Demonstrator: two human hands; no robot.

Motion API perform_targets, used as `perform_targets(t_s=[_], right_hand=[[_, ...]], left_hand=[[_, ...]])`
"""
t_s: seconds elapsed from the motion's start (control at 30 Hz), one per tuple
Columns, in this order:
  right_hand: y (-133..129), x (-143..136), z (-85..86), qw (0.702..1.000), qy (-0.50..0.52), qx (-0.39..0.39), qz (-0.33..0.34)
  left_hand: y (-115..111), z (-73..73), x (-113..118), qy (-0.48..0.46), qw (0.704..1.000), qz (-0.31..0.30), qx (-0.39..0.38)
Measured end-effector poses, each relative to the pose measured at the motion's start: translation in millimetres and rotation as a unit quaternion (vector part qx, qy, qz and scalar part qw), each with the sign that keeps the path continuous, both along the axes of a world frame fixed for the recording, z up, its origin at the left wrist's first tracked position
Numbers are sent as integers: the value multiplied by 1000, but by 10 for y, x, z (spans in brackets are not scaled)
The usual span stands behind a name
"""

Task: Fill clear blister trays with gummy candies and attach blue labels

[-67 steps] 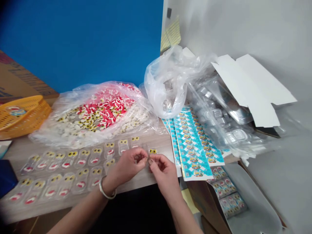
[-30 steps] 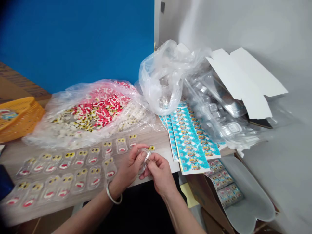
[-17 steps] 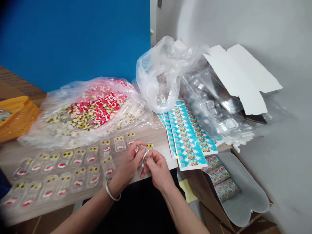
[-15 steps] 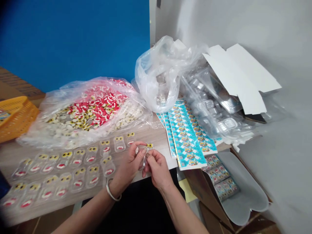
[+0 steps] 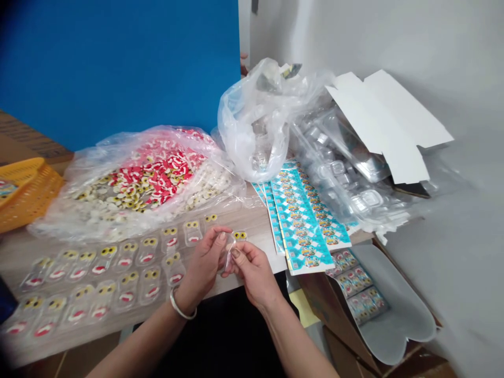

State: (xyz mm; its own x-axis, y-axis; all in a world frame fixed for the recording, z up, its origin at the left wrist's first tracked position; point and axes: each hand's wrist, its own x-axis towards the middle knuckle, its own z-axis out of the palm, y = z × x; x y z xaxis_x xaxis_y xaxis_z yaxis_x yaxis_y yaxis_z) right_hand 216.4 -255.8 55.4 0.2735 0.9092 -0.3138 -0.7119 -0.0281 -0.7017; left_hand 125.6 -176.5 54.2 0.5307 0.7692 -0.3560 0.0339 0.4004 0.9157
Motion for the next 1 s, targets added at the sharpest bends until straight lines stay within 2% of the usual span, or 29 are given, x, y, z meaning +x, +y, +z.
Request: perform_targets(t_s=[0.17,0.33,0.43,0.6,0.8,0.87,1.0], right_hand=[[25,-34,36,1000,-15,-2,1],[63,-31,63,999,-41,-20,-16],[69,-3,60,999,-49,-22,2],[37,8,37,998,-41,-9,46],[-25,28,-36,997,-61,-47,0],[-32,61,-57,992,-98,-74,-16],[-8,119,-30,966,-218,-129,-45]], left_hand=[[31,33,-16,16,1000,1,26],[97,117,-39,78,990,-23,113],[165,166,-61,95,982,-75,145],[268,278,-84,97,967,-190,142],[323,424,-158,146,924,-276,223],[280,400,-172,148,920,-262,250],[106,237,-117,147,923,-106,340]])
